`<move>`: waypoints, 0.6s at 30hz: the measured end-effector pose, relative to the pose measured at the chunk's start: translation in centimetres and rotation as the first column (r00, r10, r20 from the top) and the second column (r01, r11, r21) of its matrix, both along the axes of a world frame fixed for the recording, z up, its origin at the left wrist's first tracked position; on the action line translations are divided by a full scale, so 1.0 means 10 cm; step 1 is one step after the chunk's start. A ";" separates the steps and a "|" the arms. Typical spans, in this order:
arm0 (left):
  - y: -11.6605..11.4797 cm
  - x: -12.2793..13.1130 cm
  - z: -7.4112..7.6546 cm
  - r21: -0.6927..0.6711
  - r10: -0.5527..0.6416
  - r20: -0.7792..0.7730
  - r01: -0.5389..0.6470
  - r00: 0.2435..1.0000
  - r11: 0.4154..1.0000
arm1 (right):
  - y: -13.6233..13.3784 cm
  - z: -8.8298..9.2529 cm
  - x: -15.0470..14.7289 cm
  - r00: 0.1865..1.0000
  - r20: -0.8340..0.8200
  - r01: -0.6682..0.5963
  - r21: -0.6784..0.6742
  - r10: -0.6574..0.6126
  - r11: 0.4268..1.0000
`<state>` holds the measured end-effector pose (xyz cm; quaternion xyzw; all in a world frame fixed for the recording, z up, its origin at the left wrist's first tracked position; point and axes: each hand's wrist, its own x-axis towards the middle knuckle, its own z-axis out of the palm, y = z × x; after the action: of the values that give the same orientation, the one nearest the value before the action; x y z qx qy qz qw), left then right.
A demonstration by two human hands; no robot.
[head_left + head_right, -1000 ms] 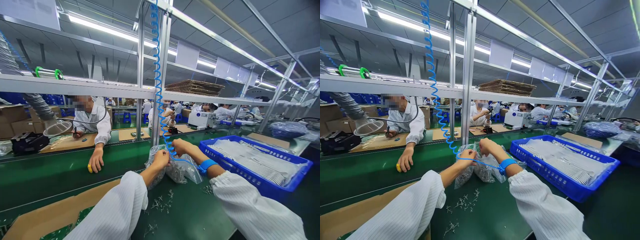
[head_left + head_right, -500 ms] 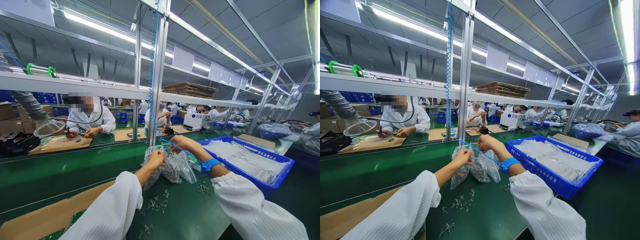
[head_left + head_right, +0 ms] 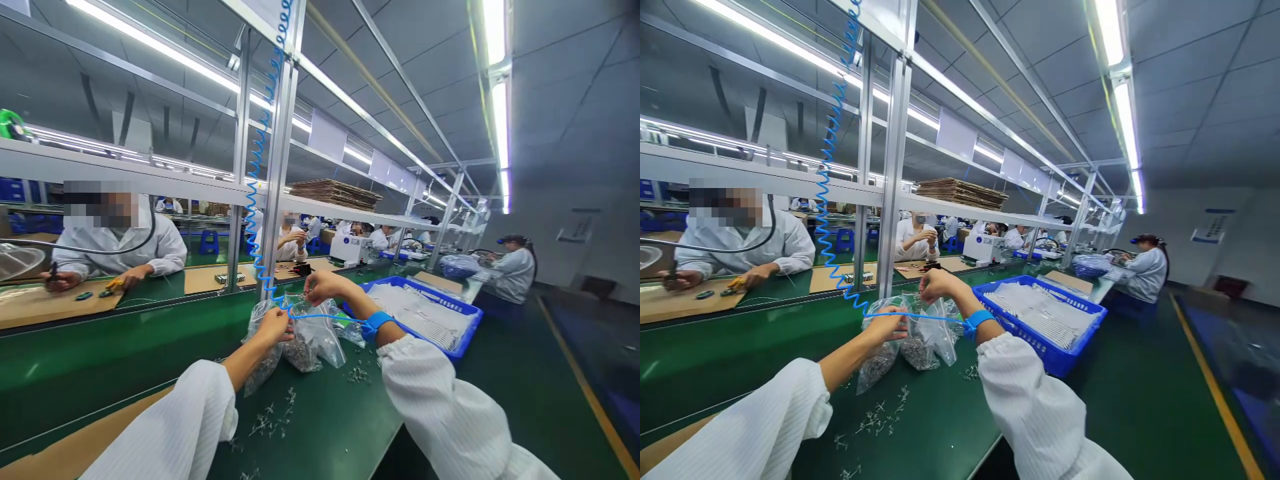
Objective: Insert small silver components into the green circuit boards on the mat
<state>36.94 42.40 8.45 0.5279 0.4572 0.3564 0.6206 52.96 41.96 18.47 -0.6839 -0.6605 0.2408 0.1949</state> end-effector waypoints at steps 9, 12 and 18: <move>-0.05 -0.05 0.03 -0.044 0.090 0.098 -0.086 0.991 0.995 | -0.09 0.17 0.09 0.992 -0.102 -0.073 0.043 0.077 0.996; -0.12 -0.10 0.07 -0.021 0.163 0.173 -0.162 0.971 0.987 | -0.19 0.31 0.11 0.984 -0.121 -0.123 0.072 0.131 0.990; -0.30 -0.31 0.11 -0.163 0.164 0.285 -0.121 0.944 0.979 | -0.41 0.34 -0.07 0.950 -0.187 -0.242 0.058 0.248 0.969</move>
<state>33.87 39.41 9.54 0.3878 0.4205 0.4418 0.6911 52.30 37.83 21.90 -0.5666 -0.7223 0.3169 0.2386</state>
